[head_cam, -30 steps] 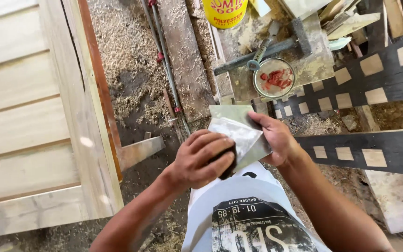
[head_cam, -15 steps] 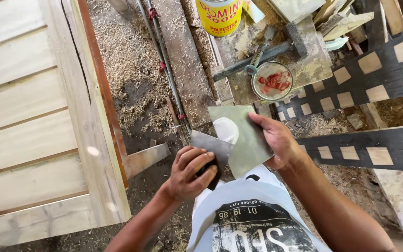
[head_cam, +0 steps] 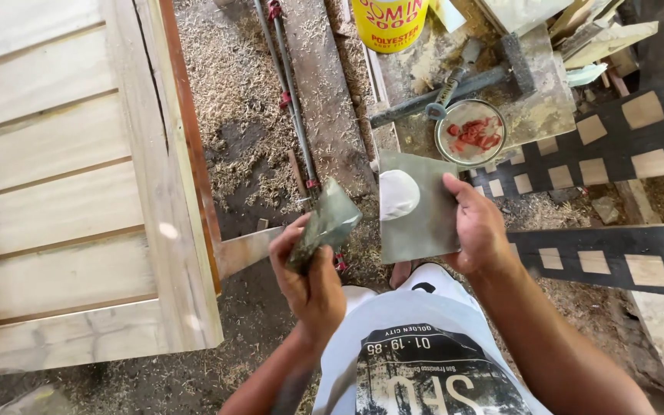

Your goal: Sanding a wooden door and mixing wood filler for repair.

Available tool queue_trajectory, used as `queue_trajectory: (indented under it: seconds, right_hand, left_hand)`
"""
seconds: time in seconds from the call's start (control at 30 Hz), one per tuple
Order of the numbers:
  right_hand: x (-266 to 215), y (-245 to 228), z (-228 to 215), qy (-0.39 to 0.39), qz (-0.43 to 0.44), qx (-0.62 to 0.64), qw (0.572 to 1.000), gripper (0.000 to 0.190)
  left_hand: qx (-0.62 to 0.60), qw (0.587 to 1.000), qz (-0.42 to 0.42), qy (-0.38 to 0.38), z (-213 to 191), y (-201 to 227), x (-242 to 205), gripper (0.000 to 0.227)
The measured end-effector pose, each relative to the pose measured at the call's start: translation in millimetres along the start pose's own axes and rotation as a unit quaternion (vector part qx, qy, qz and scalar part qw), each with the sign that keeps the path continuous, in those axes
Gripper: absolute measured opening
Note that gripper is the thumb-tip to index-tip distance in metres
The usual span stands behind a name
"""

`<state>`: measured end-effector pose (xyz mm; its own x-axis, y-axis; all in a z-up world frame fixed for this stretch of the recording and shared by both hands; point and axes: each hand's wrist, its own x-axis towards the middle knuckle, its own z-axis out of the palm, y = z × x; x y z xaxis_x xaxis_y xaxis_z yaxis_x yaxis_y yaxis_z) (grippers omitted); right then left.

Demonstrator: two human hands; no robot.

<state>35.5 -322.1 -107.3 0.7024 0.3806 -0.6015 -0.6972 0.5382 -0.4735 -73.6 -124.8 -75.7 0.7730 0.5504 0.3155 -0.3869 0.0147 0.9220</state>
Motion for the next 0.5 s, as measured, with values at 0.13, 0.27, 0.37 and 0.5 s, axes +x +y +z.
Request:
queue_trajectory:
  seconds: [0.13, 0.27, 0.37, 0.5]
  right_hand:
    - [-1.1, 12.1, 13.5, 0.061, -0.015, 0.015, 0.998, 0.046]
    - [-6.2, 19.4, 21.5, -0.011, -0.056, 0.056, 0.997, 0.039]
    - [-1.5, 28.9, 15.2, 0.044, -0.088, 0.068, 0.993, 0.035]
    - [2.7, 23.9, 18.6, 0.047, -0.078, 0.073, 0.993, 0.039]
  left_hand:
    - [0.036, 0.997, 0.040, -0.050, 14.7, -5.9, -12.3, 0.023]
    - [0.076, 0.991, 0.084, -0.076, 26.7, -5.0, -19.5, 0.020]
    - [0.146, 0.971, 0.166, -0.095, 27.8, -5.2, -18.7, 0.022]
    - [0.239, 0.932, 0.231, -0.140, 20.1, -9.3, -11.8, 0.032]
